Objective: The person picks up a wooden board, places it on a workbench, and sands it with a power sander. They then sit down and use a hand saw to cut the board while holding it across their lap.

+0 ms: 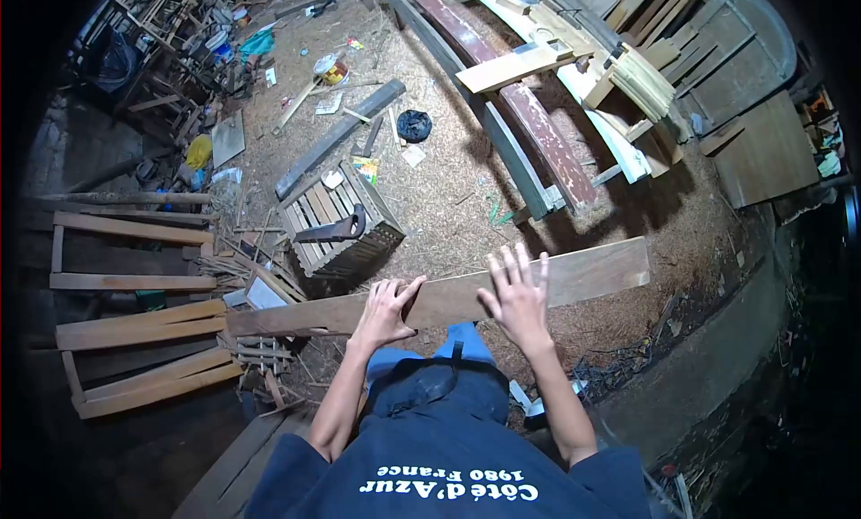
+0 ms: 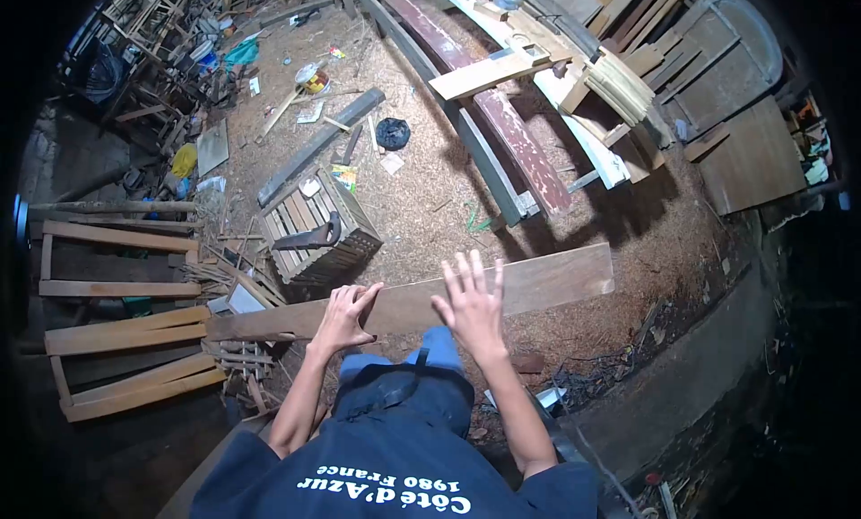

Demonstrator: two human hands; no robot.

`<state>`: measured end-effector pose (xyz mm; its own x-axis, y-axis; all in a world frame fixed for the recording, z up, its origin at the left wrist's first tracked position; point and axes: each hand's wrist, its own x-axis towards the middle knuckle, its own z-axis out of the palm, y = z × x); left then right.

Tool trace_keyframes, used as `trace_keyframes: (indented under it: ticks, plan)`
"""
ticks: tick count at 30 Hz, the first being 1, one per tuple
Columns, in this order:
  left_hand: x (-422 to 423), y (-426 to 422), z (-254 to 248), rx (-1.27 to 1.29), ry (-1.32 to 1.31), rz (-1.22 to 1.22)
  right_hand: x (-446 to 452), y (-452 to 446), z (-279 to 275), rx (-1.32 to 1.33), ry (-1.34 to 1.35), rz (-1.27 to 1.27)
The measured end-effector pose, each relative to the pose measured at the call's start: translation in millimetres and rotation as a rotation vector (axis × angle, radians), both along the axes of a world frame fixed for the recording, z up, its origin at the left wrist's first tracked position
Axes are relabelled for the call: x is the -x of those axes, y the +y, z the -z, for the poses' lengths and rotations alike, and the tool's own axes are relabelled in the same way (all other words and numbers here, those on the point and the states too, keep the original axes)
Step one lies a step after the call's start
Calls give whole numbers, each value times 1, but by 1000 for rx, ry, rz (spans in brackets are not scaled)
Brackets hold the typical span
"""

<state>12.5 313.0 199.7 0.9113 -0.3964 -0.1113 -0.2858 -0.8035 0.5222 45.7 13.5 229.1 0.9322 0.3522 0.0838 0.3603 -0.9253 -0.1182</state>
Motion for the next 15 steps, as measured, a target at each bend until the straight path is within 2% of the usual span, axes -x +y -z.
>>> trace_keyframes:
  ticks: [6, 9, 15]
  plan:
    - [-55, -82, -26, -95, 23, 50, -38, -77, 22, -31, -78, -147]
    - [-95, -121, -33, -36, -46, 136, -64, -120, 14, -168, -66, -80]
    - [-178, -201, -33, -75, -135, 257, -109, -197, 13, -247, -102, 97]
